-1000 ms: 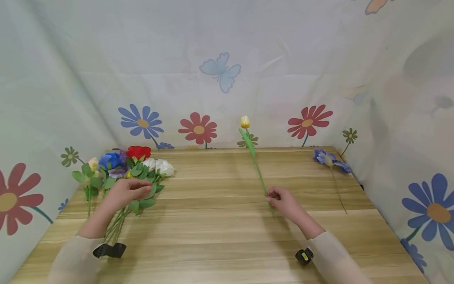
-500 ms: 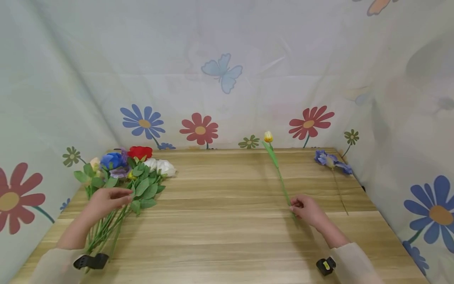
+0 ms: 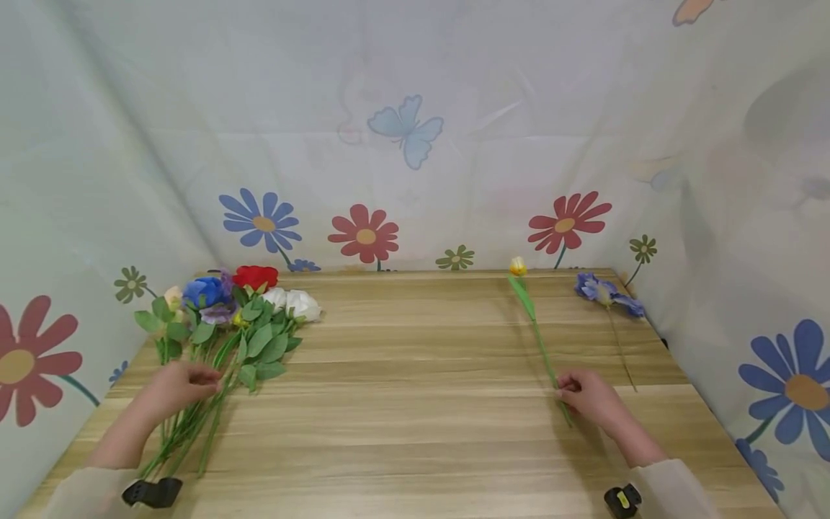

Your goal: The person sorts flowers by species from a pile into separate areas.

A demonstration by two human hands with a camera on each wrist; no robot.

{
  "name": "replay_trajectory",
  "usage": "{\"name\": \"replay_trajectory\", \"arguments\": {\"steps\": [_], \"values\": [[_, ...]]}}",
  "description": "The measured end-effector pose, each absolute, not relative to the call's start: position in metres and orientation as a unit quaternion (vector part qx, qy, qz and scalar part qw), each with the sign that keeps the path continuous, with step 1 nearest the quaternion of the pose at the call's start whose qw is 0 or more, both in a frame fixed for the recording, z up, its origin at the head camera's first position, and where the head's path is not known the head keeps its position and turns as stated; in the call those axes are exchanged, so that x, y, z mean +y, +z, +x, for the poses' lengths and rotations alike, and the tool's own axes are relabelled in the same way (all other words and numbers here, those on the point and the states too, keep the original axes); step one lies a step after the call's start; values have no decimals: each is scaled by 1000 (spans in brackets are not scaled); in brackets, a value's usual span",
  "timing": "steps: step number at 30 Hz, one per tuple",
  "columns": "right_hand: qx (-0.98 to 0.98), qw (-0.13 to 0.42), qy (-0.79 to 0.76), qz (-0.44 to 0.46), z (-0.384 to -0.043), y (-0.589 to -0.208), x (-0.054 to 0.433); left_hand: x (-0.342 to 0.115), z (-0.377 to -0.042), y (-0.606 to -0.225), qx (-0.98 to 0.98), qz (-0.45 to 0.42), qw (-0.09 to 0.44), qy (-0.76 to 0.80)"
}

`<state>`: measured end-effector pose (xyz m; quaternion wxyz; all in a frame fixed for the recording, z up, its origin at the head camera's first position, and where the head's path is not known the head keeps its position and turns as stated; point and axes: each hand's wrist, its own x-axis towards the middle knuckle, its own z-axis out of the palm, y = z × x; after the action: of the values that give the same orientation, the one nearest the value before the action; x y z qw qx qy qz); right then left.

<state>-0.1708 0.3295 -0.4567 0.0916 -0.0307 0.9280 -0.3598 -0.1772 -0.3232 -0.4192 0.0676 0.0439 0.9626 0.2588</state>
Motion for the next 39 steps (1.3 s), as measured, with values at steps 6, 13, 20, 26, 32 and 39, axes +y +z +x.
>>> {"name": "replay_trajectory", "arguments": {"steps": [6, 13, 20, 26, 32, 39], "values": [[932, 92, -349, -19, -170, -459, 332, -327, -179, -431, 967, 21, 96, 236], [931, 92, -354, -17, -167, -462, 335, -328, -178, -440, 970, 17, 100, 220], [927, 111, -358, -3, -167, -463, 338, -329, -179, -439, 973, 17, 90, 210], [929, 118, -352, 4, -167, -462, 338, -329, -178, -439, 974, 4, 83, 213], [935, 115, -335, 7, -167, -459, 335, -330, -177, -437, 966, -12, 94, 238], [942, 107, -319, 8, -168, -461, 333, -330, -177, -434, 963, -23, 93, 252]]}}
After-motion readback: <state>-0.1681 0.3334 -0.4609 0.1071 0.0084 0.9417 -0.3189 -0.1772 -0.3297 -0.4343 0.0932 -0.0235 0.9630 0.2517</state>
